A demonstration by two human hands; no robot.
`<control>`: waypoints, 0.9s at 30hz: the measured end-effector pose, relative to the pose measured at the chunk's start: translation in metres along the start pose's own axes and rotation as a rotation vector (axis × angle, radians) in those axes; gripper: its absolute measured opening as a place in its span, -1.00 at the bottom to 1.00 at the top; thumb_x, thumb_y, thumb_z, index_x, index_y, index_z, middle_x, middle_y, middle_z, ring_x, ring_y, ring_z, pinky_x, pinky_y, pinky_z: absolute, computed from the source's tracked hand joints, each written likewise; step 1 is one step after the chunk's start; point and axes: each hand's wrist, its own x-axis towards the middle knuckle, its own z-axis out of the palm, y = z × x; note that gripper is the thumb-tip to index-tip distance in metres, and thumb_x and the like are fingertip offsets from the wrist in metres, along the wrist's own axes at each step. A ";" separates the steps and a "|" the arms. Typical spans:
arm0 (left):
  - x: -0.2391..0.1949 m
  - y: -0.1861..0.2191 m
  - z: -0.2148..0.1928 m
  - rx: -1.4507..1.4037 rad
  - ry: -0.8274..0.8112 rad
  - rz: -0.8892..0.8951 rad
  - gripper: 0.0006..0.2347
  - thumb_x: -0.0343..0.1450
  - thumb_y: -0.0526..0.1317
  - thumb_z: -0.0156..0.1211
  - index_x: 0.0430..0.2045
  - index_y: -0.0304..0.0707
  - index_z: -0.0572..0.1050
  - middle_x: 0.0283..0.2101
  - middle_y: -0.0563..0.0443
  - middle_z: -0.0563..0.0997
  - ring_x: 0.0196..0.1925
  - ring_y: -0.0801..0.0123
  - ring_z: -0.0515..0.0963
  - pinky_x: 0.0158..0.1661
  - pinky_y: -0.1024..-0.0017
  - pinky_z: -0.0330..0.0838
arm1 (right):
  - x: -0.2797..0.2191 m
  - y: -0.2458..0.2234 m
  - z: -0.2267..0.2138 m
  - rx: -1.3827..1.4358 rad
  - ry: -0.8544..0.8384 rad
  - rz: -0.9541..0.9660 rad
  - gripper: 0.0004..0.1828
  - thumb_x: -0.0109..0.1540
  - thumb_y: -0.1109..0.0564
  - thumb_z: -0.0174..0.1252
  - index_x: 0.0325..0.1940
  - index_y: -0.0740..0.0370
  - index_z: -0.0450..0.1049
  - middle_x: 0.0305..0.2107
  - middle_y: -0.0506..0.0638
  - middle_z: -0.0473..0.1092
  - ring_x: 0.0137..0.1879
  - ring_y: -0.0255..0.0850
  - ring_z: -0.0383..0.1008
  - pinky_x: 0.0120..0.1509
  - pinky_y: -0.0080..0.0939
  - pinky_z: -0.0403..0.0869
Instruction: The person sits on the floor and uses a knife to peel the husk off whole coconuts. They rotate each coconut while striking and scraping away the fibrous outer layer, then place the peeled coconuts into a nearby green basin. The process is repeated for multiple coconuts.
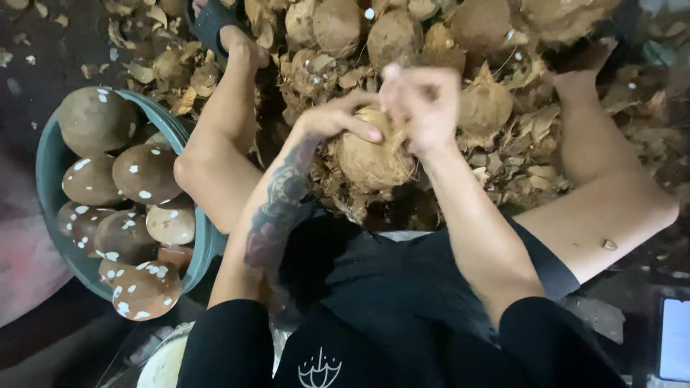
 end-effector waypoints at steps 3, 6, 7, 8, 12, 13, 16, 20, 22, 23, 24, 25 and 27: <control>0.002 -0.064 0.055 -0.645 -0.040 0.389 -0.20 0.37 0.17 0.24 0.49 -0.12 0.08 0.56 -0.39 0.08 0.54 -0.12 0.28 0.54 -0.29 0.15 | 0.021 -0.029 -0.011 0.523 0.307 -0.032 -0.54 0.38 0.32 -0.20 -0.58 0.13 0.35 -0.62 -0.15 0.25 -0.60 -0.32 0.22 -0.44 -0.30 0.26; 0.002 -0.113 0.092 -1.567 0.005 0.552 -0.52 0.46 -0.06 0.34 0.23 -0.32 0.47 0.09 -0.15 0.68 0.13 0.11 0.65 0.14 0.15 0.56 | 0.049 -0.041 -0.048 0.798 0.630 -0.034 -0.59 0.23 0.29 -0.01 -0.72 0.07 0.18 -0.80 -0.18 0.10 -0.65 -0.31 0.14 -0.40 -0.22 0.28; 0.003 -0.110 0.096 -1.571 0.036 0.545 -0.52 0.45 -0.06 0.33 0.23 -0.32 0.47 0.10 -0.15 0.67 0.14 0.10 0.65 0.14 0.14 0.56 | 0.050 -0.029 -0.072 0.555 0.667 -0.222 -0.57 0.26 0.19 0.11 -0.68 0.14 0.18 -0.78 -0.06 0.12 -0.64 -0.19 0.17 -0.39 -0.10 0.31; 0.003 -0.107 0.109 -1.587 0.073 0.515 -0.51 0.45 -0.05 0.33 0.23 -0.32 0.47 0.10 -0.16 0.67 0.14 0.09 0.65 0.15 0.13 0.56 | 0.044 -0.014 -0.093 0.307 0.718 -0.389 -0.50 0.29 0.08 0.21 -0.65 0.22 0.17 -0.76 0.06 0.14 -0.64 -0.08 0.21 -0.38 0.02 0.35; 0.009 -0.101 0.109 -1.607 0.154 0.412 -0.49 0.43 -0.02 0.31 0.23 -0.31 0.47 0.12 -0.18 0.65 0.15 0.05 0.64 0.16 0.08 0.55 | 0.017 -0.029 -0.145 -0.216 1.116 -0.065 -0.56 0.26 0.05 -0.16 -0.71 -0.03 0.39 -0.77 -0.18 0.34 -0.65 -0.27 0.35 -0.23 -0.14 0.67; 0.015 -0.104 0.118 -1.623 0.166 0.379 -0.48 0.42 -0.01 0.31 0.24 -0.31 0.47 0.13 -0.19 0.65 0.16 0.04 0.64 0.16 0.07 0.54 | 0.001 -0.030 -0.167 -0.219 1.170 -0.002 -0.59 0.27 0.05 -0.17 -0.65 -0.02 0.39 -0.75 -0.17 0.34 -0.63 -0.27 0.36 -0.24 -0.14 0.66; 0.046 -0.103 0.125 -1.643 0.141 0.258 -0.47 0.41 0.01 0.30 0.24 -0.30 0.47 0.14 -0.21 0.64 0.16 0.01 0.64 0.17 0.03 0.53 | -0.061 -0.018 -0.256 -0.226 1.382 0.143 -0.67 0.31 0.06 -0.19 -0.49 0.02 0.39 -0.66 -0.13 0.34 -0.56 -0.26 0.36 -0.27 -0.13 0.62; 0.073 -0.091 0.113 -1.644 0.184 0.171 -0.45 0.39 0.04 0.29 0.24 -0.29 0.47 0.17 -0.23 0.63 0.18 -0.03 0.63 0.19 -0.02 0.52 | -0.109 0.020 -0.376 -0.166 1.580 0.330 -0.74 0.36 0.06 -0.23 -0.27 0.06 0.38 -0.55 -0.07 0.35 -0.48 -0.25 0.37 -0.30 -0.12 0.58; 0.082 -0.095 0.106 -1.643 0.245 0.158 -0.43 0.38 0.05 0.28 0.24 -0.29 0.47 0.18 -0.24 0.62 0.18 -0.05 0.63 0.20 -0.05 0.52 | -0.122 0.043 -0.418 -0.116 1.635 0.433 -0.75 0.39 0.06 -0.24 -0.16 0.09 0.38 -0.49 -0.04 0.35 -0.44 -0.24 0.38 -0.31 -0.12 0.55; 0.082 -0.091 0.097 -1.641 0.279 0.154 -0.43 0.38 0.06 0.27 0.24 -0.29 0.47 0.18 -0.25 0.62 0.19 -0.06 0.63 0.20 -0.06 0.51 | -0.119 0.050 -0.439 -0.088 1.659 0.484 -0.74 0.40 0.06 -0.25 -0.10 0.10 0.38 -0.46 -0.03 0.36 -0.42 -0.24 0.38 -0.32 -0.12 0.54; 0.083 -0.091 0.096 -1.639 0.318 0.144 -0.42 0.38 0.07 0.27 0.24 -0.29 0.48 0.19 -0.26 0.61 0.19 -0.07 0.63 0.20 -0.07 0.51 | -0.132 0.067 -0.460 -0.058 1.682 0.543 -0.73 0.41 0.06 -0.26 -0.05 0.11 0.37 -0.43 -0.01 0.36 -0.40 -0.23 0.38 -0.33 -0.11 0.53; 0.082 -0.089 0.094 -1.638 0.357 0.135 -0.42 0.37 0.08 0.27 0.25 -0.29 0.48 0.19 -0.26 0.61 0.19 -0.08 0.62 0.21 -0.09 0.51 | -0.142 0.083 -0.480 -0.028 1.705 0.603 -0.72 0.42 0.06 -0.27 0.01 0.12 0.37 -0.41 0.00 0.36 -0.38 -0.23 0.39 -0.34 -0.11 0.52; 0.076 -0.087 0.085 -1.628 0.448 0.120 -0.40 0.36 0.09 0.26 0.25 -0.28 0.48 0.20 -0.27 0.60 0.20 -0.10 0.62 0.21 -0.11 0.50 | -0.134 0.133 -0.490 0.009 1.715 0.671 -0.70 0.44 0.07 -0.28 0.06 0.13 0.37 -0.38 0.01 0.36 -0.36 -0.22 0.39 -0.34 -0.11 0.50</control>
